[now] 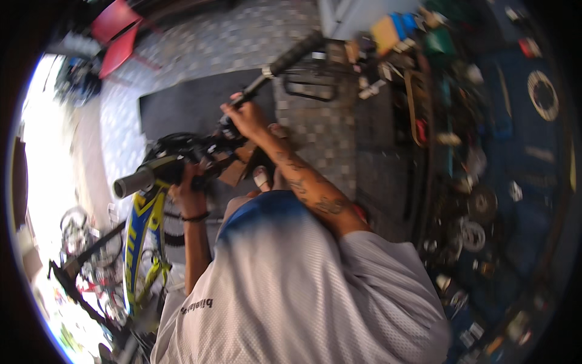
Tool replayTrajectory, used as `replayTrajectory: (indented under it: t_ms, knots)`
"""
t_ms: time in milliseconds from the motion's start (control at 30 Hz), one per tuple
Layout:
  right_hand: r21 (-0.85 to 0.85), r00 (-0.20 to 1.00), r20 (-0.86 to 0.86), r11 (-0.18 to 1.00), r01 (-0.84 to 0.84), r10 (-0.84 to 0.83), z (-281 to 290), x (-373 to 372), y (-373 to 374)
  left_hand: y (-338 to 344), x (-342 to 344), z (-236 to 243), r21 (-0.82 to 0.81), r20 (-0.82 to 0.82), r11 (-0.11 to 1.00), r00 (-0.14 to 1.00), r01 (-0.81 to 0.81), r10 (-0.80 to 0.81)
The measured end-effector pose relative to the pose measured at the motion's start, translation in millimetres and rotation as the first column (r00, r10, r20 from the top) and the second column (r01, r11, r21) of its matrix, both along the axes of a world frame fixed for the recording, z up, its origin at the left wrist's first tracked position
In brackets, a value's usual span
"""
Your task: The person cleans a bicycle fork with a rag, then applies grease to a headset bearing using a small brush and installs the bearing into the bicycle frame's head tube. The person wipes the area and continues working on the headset assembly.
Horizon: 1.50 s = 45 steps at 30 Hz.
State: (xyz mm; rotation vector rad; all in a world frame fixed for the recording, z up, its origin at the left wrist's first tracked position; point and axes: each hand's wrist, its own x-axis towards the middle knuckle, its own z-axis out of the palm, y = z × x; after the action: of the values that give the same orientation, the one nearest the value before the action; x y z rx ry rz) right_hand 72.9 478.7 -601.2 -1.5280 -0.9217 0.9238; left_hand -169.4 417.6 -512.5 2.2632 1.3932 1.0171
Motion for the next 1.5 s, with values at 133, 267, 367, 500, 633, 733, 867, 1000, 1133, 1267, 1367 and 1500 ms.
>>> replayTrajectory:
  t_ms: [133,267,367,500,633,733,867,1000,1133,1267,1367,1500]
  knots:
    - [-0.143,0.956,-0.212,0.974,0.177,-0.205,-5,-2,-28,17,-6,-9,-0.626,0.740,0.725,0.512,0.287,0.437]
    - [-0.045,0.951,0.048,0.951,0.307,-0.305,-18,-3,-67,32,-16,-19,-0.572,0.812,0.676,0.437,0.464,0.387]
    - [-0.104,0.953,0.104,0.950,0.296,-0.285,-39,14,-134,38,-23,-23,-0.613,0.781,0.662,0.458,0.431,0.424]
    - [-0.093,0.722,0.470,0.785,0.612,-0.507,-36,71,-307,45,-26,-25,-0.618,0.769,0.663,0.500,0.422,0.399]
    - [0.058,0.160,0.838,0.378,0.924,-0.521,24,185,-535,53,-27,-30,-0.622,0.771,0.660,0.479,0.422,0.420]
    - [-0.219,0.234,0.967,0.138,0.966,-0.103,61,247,-659,61,-29,-35,-0.626,0.755,0.674,0.521,0.393,0.398]
    - [-0.581,0.579,0.813,0.016,0.814,0.069,65,289,-722,69,-29,-38,-0.604,0.751,0.730,0.537,0.320,0.385]
    - [-0.621,0.619,0.783,0.099,0.777,0.058,50,302,-732,74,-24,-36,-0.618,0.737,0.752,0.501,0.228,0.453]
    - [-0.613,0.635,0.767,0.188,0.768,-0.095,45,316,-739,80,-25,-36,-0.607,0.719,0.774,0.538,0.180,0.440]
    - [-0.446,0.582,0.737,0.400,0.801,-0.344,56,336,-752,91,-32,-39,-0.591,0.764,0.754,0.501,0.288,0.407]
    - [-0.427,0.650,0.316,0.509,0.748,-0.691,65,344,-759,97,-36,-43,-0.611,0.759,0.730,0.491,0.307,0.428]
    - [-0.195,0.595,-0.201,0.626,0.755,-0.779,65,343,-758,99,-38,-47,-0.617,0.755,0.721,0.494,0.314,0.431]
